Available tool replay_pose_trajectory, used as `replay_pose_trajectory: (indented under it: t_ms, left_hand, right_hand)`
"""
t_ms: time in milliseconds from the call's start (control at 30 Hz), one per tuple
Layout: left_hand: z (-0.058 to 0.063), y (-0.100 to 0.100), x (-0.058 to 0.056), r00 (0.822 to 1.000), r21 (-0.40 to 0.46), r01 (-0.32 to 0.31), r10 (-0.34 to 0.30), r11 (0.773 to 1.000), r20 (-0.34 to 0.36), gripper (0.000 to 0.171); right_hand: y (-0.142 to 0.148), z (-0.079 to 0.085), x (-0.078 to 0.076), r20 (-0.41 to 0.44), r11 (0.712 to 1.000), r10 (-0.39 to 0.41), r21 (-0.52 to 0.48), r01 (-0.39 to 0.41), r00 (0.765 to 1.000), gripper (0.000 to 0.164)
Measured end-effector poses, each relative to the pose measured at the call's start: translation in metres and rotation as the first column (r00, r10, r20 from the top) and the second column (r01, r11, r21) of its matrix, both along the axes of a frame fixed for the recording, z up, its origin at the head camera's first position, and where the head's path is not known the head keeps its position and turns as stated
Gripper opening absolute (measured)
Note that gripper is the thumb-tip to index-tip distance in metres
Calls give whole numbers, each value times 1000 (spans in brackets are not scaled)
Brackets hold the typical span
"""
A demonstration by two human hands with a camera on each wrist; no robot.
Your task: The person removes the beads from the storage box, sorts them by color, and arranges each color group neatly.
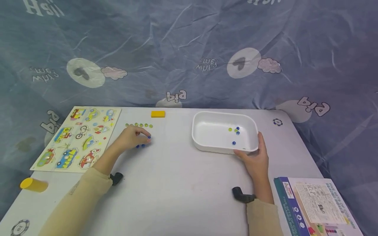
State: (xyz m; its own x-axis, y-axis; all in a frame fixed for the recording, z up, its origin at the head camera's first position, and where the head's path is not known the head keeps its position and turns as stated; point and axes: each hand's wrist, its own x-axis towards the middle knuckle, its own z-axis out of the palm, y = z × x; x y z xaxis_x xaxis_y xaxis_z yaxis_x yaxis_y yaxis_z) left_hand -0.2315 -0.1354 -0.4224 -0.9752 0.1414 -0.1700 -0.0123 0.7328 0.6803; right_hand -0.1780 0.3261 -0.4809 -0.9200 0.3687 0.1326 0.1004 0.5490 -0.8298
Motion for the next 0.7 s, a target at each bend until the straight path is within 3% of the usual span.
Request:
replay_pose_trajectory:
  t_ms: [400,700]
  left_hand:
    - [-14,3,-5,998,-98,33,-29,995,49,18]
    - [-14,5,-1,999,-142,34,-29,989,38,17]
  right_hand:
    - [0,0,0,-33,1000,13,-3,-13,999,109]
    - [0,-2,0,-59,1000,16,-2,-17,998,108]
